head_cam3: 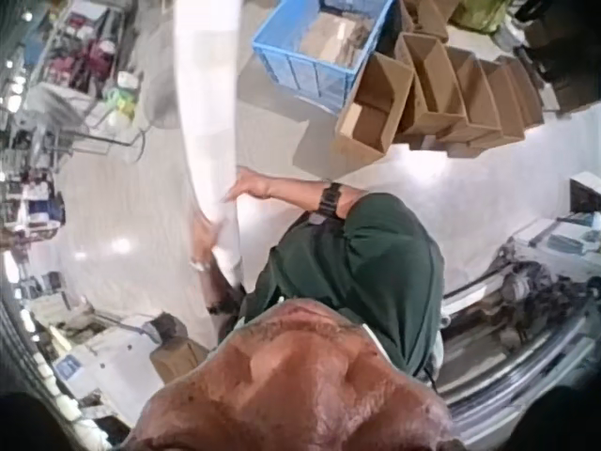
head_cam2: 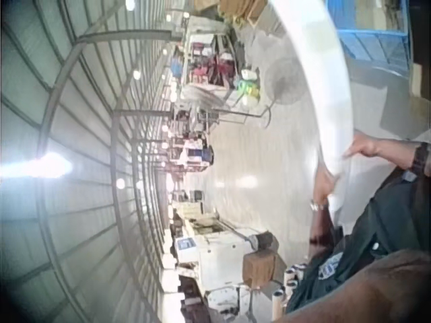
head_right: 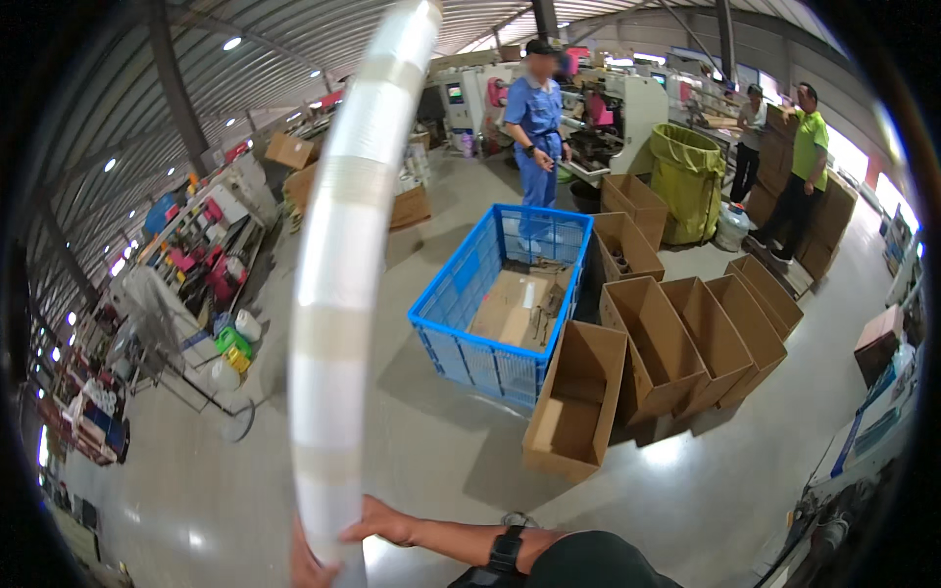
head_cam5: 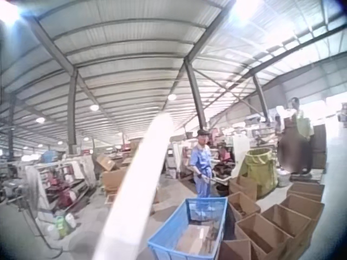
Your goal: Operating an industrial slitting and rewinding machine to process plastic film rolls, including changing out finished rolls and starting new ones.
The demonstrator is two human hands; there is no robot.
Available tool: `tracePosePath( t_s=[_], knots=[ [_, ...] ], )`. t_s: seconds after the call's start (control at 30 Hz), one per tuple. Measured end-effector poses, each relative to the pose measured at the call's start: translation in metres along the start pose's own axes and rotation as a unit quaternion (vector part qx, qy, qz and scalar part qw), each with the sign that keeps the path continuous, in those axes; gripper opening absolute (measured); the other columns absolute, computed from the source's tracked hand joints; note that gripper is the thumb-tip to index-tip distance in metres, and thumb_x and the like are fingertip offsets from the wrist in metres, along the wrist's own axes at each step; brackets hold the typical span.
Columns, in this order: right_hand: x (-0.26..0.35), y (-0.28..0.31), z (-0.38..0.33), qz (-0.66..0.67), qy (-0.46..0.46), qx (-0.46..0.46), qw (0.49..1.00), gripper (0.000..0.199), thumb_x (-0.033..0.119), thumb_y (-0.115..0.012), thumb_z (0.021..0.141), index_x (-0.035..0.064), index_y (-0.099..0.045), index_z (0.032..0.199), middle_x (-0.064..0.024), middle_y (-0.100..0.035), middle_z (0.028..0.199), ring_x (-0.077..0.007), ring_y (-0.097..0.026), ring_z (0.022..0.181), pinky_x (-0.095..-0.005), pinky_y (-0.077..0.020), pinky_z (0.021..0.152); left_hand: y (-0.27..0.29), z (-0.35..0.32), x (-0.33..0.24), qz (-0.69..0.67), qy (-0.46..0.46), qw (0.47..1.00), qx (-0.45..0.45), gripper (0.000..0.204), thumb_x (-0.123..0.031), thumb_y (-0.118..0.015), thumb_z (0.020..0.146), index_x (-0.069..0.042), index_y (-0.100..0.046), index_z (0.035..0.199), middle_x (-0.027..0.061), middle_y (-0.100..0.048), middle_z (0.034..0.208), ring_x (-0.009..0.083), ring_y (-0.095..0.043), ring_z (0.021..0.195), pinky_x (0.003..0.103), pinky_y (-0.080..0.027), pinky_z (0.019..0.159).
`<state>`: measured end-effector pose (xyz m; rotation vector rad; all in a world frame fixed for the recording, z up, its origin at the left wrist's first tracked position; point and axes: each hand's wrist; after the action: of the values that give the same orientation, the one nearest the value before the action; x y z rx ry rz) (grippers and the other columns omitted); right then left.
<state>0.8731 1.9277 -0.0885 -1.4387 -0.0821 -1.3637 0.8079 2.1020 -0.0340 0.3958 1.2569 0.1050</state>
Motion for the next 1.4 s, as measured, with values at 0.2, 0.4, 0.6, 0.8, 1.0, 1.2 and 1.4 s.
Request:
tracePosePath(
  t_s=[0.2,0.4,0.6,0.8,1.0,1.2,1.4],
  knots=[
    [0.102,0.174,-0.02,0.201,0.059,-0.355,0.911,0.051,0.038,-0.051,0.092,0.0009,-0.046,0.127,-0.0114,-0.059,0.117,-0.023,-0.059,0.104,-0.0399,-0.047,0.094,-0.051,-0.091,0.068,0.243,0.304,0.919,0.065,0.094,-0.043,-0.077,0.062,-0.002,-0.035,0.135,0.0191,-0.051,0.12,0.0326,-0.052,0.11,0.042,-0.039,0.095],
    [0.139,0.283,0.0,0.151,0.142,-0.372,0.905,0.064,0.054,-0.044,0.091,0.0028,-0.042,0.131,-0.0173,-0.055,0.123,-0.0303,-0.058,0.108,-0.0459,-0.0441,0.098,-0.057,-0.122,0.104,0.326,0.36,0.871,0.071,0.085,-0.039,-0.077,0.062,-0.004,-0.042,0.131,0.0208,-0.057,0.111,0.0376,-0.055,0.102,0.044,-0.044,0.091],
    [0.201,0.417,0.01,0.16,0.199,-0.398,0.881,0.063,0.055,-0.039,0.093,0.0043,-0.044,0.13,-0.0177,-0.057,0.12,-0.0315,-0.057,0.107,-0.0477,-0.0457,0.095,-0.089,0.015,0.074,0.327,0.27,0.905,0.027,0.073,-0.036,-0.075,0.064,-0.007,-0.049,0.126,0.0224,-0.062,0.104,0.0401,-0.058,0.099,0.044,-0.047,0.085],
    [0.228,0.439,0.027,0.142,0.11,-0.45,0.875,0.06,0.052,-0.038,0.095,0.0053,-0.041,0.132,-0.0152,-0.054,0.125,-0.0301,-0.056,0.11,-0.0477,-0.0445,0.096,-0.136,0.185,0.047,0.296,0.353,0.884,0.082,0.077,-0.039,-0.074,0.069,-0.008,-0.043,0.132,0.0224,-0.059,0.114,0.0381,-0.056,0.105,0.043,-0.047,0.086],
    [0.241,0.459,0.034,0.148,0.085,-0.494,0.853,0.058,0.051,-0.042,0.094,0.0065,-0.042,0.132,-0.0141,-0.055,0.124,-0.0289,-0.055,0.112,-0.0467,-0.0446,0.096,-0.169,0.296,0.086,0.274,0.198,0.937,0.086,0.082,-0.038,-0.076,0.068,-0.007,-0.04,0.134,0.0234,-0.059,0.114,0.0388,-0.056,0.106,0.043,-0.047,0.088],
    [0.321,0.506,0.034,0.12,0.233,-0.499,0.826,0.064,0.055,-0.04,0.092,0.0034,-0.043,0.129,-0.0165,-0.058,0.117,-0.0304,-0.059,0.102,-0.0456,-0.048,0.091,-0.179,0.346,0.07,0.181,0.033,0.978,0.099,0.083,-0.026,-0.079,0.068,0.0,-0.036,0.135,0.0224,-0.054,0.122,0.0371,-0.054,0.11,0.04,-0.045,0.092],
    [0.216,0.485,0.027,0.111,0.159,-0.451,0.871,0.067,0.058,-0.037,0.092,0.0071,-0.038,0.136,-0.0167,-0.048,0.13,-0.0312,-0.048,0.119,-0.0465,-0.0402,0.1,-0.079,0.185,0.127,0.07,0.255,0.959,-0.101,0.075,-0.025,-0.076,0.074,-0.001,-0.038,0.134,0.0219,-0.057,0.12,0.0296,-0.058,0.106,0.038,-0.049,0.084]
  ],
)
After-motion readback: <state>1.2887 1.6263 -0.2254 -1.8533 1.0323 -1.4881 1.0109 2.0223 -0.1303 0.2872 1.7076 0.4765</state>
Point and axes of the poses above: each hand's wrist, its own z-axis towards the middle knuckle, its own y-axis out of the back of the hand, x = y × z
